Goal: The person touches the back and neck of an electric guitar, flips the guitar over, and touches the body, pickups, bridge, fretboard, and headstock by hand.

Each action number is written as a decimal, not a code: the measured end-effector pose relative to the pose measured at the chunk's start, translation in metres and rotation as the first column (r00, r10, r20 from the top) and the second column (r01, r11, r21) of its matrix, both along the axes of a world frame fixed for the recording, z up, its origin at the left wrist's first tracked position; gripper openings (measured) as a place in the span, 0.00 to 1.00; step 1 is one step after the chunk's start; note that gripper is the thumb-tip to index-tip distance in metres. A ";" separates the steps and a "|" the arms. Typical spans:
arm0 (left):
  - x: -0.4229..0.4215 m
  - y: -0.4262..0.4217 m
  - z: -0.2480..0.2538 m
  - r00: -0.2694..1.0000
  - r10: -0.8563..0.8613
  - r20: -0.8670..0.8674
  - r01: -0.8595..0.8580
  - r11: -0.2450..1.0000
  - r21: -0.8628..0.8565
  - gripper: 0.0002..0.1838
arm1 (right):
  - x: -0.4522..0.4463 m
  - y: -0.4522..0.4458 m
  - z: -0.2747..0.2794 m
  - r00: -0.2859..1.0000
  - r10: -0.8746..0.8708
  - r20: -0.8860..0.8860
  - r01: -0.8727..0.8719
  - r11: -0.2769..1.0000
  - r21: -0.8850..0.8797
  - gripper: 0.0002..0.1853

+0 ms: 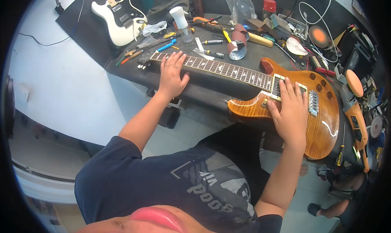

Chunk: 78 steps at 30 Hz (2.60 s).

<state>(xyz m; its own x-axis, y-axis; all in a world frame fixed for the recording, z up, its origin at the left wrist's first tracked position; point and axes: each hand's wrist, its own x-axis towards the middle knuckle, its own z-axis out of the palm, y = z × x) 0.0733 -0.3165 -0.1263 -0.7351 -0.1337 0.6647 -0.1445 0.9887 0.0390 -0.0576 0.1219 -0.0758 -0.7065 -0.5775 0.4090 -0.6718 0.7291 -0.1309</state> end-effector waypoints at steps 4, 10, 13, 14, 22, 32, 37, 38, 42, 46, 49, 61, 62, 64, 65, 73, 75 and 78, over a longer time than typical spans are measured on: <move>0.002 0.001 0.001 1.000 0.004 0.004 -0.004 1.000 0.007 0.40 | 0.000 0.000 0.002 1.000 -0.003 0.009 0.003 1.000 -0.014 0.39; 0.002 -0.002 0.000 1.000 0.003 -0.001 -0.003 1.000 -0.010 0.40 | 0.000 0.000 0.000 1.000 0.005 -0.010 -0.006 1.000 -0.022 0.40; 0.001 0.001 0.001 1.000 0.000 -0.008 -0.001 1.000 -0.010 0.40 | -0.001 0.001 -0.001 1.000 -0.001 -0.014 0.000 1.000 -0.026 0.39; 0.001 -0.001 0.001 1.000 -0.003 -0.012 0.003 1.000 -0.010 0.40 | -0.001 0.001 0.000 1.000 0.000 -0.016 0.000 1.000 -0.026 0.39; -0.001 -0.003 -0.002 1.000 0.029 0.003 -0.029 0.999 -0.019 0.42 | 0.004 0.005 0.000 0.999 0.050 -0.005 -0.050 0.996 -0.072 0.37; 0.002 0.004 0.005 0.994 0.085 0.075 -0.083 0.996 -0.031 0.44 | 0.015 0.010 0.006 0.992 0.112 0.056 -0.106 0.990 -0.095 0.38; 0.006 0.003 0.006 0.995 0.039 0.096 -0.041 0.999 0.017 0.46 | 0.017 0.007 0.014 0.987 0.102 0.127 -0.094 0.993 -0.072 0.40; 0.007 0.003 0.007 0.995 0.025 0.094 -0.028 0.999 0.026 0.46 | 0.018 0.005 0.017 0.985 0.088 0.148 -0.081 0.995 -0.055 0.40; 0.010 0.003 0.029 0.980 -0.005 0.200 0.002 1.000 0.016 0.44 | 0.013 0.005 0.024 0.972 0.086 0.220 -0.084 0.996 -0.021 0.43; -0.027 -0.044 0.090 0.966 -0.153 0.210 0.050 0.902 0.430 0.17 | 0.011 0.000 0.028 0.975 0.054 0.215 -0.057 0.998 0.008 0.42; -0.087 -0.083 0.114 0.750 -0.065 0.658 -0.135 0.959 0.248 0.17 | 0.012 -0.002 0.022 0.984 0.024 0.177 -0.023 1.000 -0.008 0.40; -0.137 -0.108 0.096 0.588 -0.066 0.806 -0.112 0.980 0.162 0.30 | 0.048 -0.033 0.018 0.979 -0.014 0.204 0.143 0.759 -0.635 0.15; -0.132 -0.110 0.101 0.606 -0.078 0.791 -0.077 0.985 0.156 0.28 | 0.060 -0.042 0.024 0.984 -0.014 0.177 0.130 0.738 -0.663 0.14; -0.125 -0.124 0.105 0.696 -0.168 0.698 -0.016 0.968 0.249 0.21 | 0.080 -0.067 0.032 0.991 0.007 0.134 0.092 0.687 -0.721 0.12; -0.115 -0.126 0.111 0.753 -0.205 0.625 0.036 0.961 0.273 0.18 | 0.090 -0.080 0.033 0.992 0.017 0.125 0.083 0.657 -0.749 0.12; -0.005 -0.110 0.110 0.681 -0.732 0.007 0.370 0.353 0.859 0.07 | 0.128 -0.225 0.019 0.941 0.267 0.208 -0.124 0.844 -0.522 0.12; 0.024 -0.089 0.105 0.633 -0.774 0.005 0.353 0.294 0.888 0.09 | 0.133 -0.258 0.001 0.903 0.358 0.238 -0.153 0.786 -0.599 0.16; 0.036 -0.100 0.071 0.546 -0.827 0.134 0.481 0.441 0.758 0.16 | 0.144 -0.304 -0.013 0.867 0.392 0.307 -0.042 0.672 -0.739 0.17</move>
